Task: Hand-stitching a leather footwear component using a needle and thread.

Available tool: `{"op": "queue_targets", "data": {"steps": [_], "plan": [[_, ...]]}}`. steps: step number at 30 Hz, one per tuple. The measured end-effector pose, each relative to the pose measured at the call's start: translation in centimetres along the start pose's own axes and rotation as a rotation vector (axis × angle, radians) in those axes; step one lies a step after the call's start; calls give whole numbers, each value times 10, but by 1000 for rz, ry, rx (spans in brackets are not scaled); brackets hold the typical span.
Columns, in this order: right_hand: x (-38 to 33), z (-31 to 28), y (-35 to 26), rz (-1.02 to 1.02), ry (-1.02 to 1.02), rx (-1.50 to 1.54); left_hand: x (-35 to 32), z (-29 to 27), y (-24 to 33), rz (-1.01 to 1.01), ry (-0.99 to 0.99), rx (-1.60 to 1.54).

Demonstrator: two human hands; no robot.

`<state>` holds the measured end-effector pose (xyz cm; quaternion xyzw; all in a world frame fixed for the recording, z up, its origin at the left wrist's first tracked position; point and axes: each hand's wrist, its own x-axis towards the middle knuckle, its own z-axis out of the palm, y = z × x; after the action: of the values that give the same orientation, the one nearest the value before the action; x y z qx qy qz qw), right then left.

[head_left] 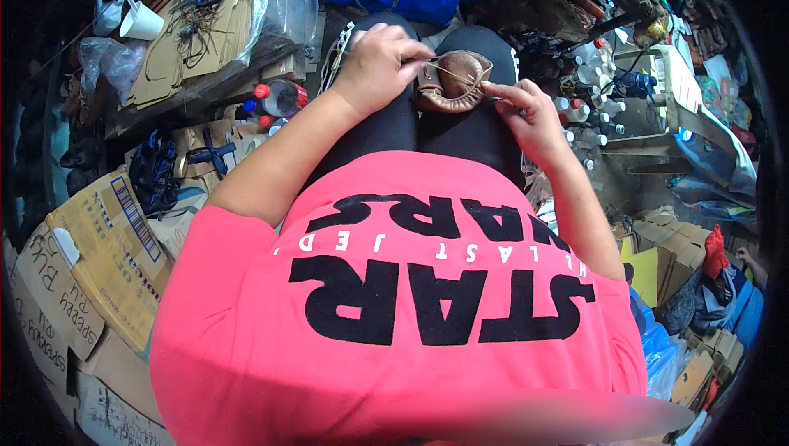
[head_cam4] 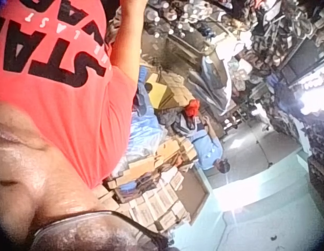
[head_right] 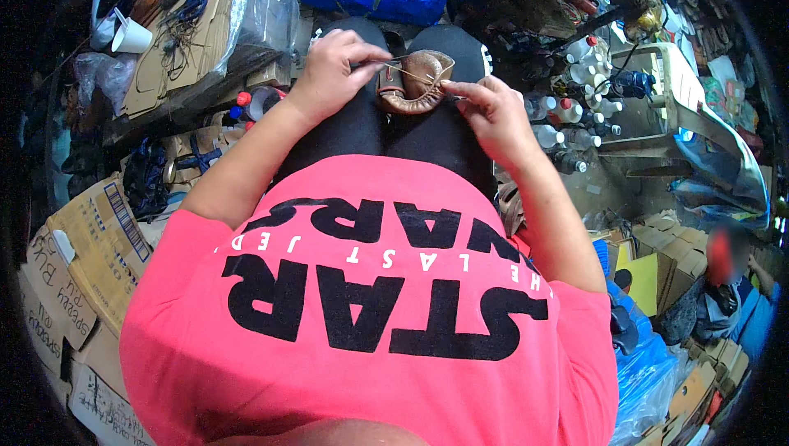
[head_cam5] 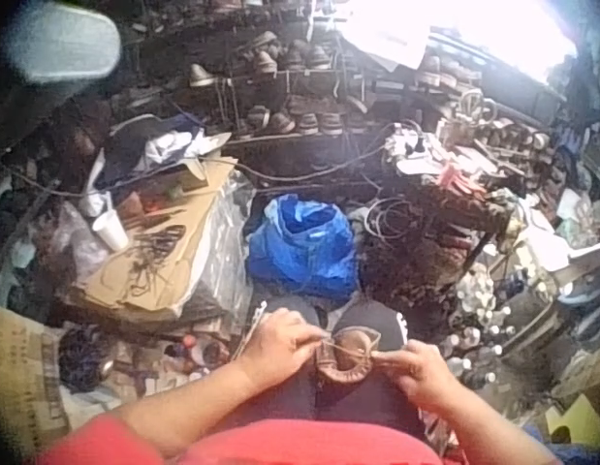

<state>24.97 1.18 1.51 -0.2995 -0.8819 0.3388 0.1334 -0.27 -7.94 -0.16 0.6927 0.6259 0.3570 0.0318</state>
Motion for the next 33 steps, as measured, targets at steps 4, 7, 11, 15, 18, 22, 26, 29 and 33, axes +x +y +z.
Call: {"op": "queue_targets", "data": {"steps": [4, 7, 11, 15, 18, 22, 26, 29, 33], "plan": [[12, -12, 15, 127, -119, 261, 15, 7, 11, -48, -144, -424], [15, -15, 11, 126, -147, 267, 13, 3, 9, 61, -216, -169], [4, -11, 0, -29, -68, -86, 3, -2, 17, 36, -242, 44], [3, -9, 2, 74, -67, 131, 9, 0, 22, -13, -138, -258], [8, -11, 12, 115, -118, 307, 13, 7, 17, 86, -148, -177], [15, -14, 14, 144, -138, 321, 16, 14, 9, 64, -155, -153], [18, -12, 21, 112, -154, 329, 18, 15, 9, 75, -183, -157], [19, -13, 22, 103, -164, 329, 19, 17, 9, 78, -195, -154], [21, -13, 24, 165, -231, 459, 18, 22, 6, -1, -270, -257]]}}
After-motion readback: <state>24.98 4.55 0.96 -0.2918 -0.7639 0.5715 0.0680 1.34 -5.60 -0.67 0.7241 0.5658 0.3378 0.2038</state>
